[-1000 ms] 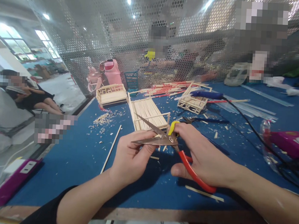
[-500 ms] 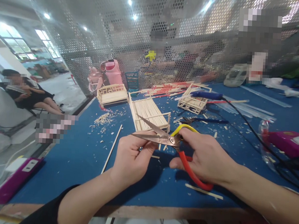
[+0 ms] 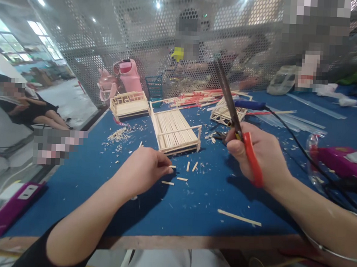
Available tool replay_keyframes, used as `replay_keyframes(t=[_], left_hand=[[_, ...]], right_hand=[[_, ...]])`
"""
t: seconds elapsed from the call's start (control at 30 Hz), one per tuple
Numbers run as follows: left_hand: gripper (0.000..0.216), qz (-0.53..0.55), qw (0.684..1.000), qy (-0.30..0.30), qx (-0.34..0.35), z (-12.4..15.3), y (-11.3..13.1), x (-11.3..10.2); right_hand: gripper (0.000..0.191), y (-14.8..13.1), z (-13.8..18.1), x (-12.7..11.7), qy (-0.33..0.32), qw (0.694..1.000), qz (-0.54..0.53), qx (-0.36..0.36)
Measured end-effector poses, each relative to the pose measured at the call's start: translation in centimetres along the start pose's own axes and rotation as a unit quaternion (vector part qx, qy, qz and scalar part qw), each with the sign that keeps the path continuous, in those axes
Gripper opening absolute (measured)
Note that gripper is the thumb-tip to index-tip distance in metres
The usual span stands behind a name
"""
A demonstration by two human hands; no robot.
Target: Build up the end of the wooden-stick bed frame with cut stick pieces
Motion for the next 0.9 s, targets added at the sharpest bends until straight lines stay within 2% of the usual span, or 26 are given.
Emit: replay_keyframes(t=[0.13,0.27,0.33,0.4,0.53,0.6,0.73,0.9], left_hand=[[0.027,-0.049,0.999,0.01,-0.005,-0.3,0.1,0.3],[0.027,-0.034,0.995,0.095,0.002,0.3,0.5,-0.9],[0.027,-0.038,0.991,0.123,0.027,0.4,1.2,-1.2],[0.027,-0.091,0.988,0.106,0.066,0.0,2.4,-0.5],[0.03,-0.259,0.961,0.001,0.098,-1.7,4.4,2.0],[0.031,-0.307,0.945,-0.03,0.113,-2.4,5.1,2.7],[0.023,-0.364,0.919,-0.048,0.146,-2.8,6.1,2.8],[0.024,-0.37,0.917,-0.058,0.137,-3.1,6.3,2.6]], right_hand=[[0.065,0.3,0.0,-0.1,0.004,1.0,0.003,0.004],[0.065,0.1,0.1,-0.2,0.002,1.0,-0.008,-0.001],[0.065,0.2,0.1,-0.3,-0.002,1.0,-0.013,0.008],[0.065,0.3,0.2,-0.4,-0.007,1.0,-0.015,0.017],[0.066,0.3,0.2,-0.4,-0.013,1.0,-0.015,0.02],[0.066,0.2,0.2,-0.4,-0.016,0.999,-0.019,0.019],[0.066,-0.2,0.1,-0.2,-0.033,0.999,-0.025,0.012],[0.062,-0.1,0.1,0.3,-0.052,0.999,-0.009,0.013]])
Point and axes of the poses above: each hand's wrist, its own z-axis away from the middle knuckle, its own x-axis out of the palm, y = z × x, the point moved 6 cm from there along -z, towards the middle knuckle, and after that the axes turned 15 degrees about -y, right-handed, at the moved point
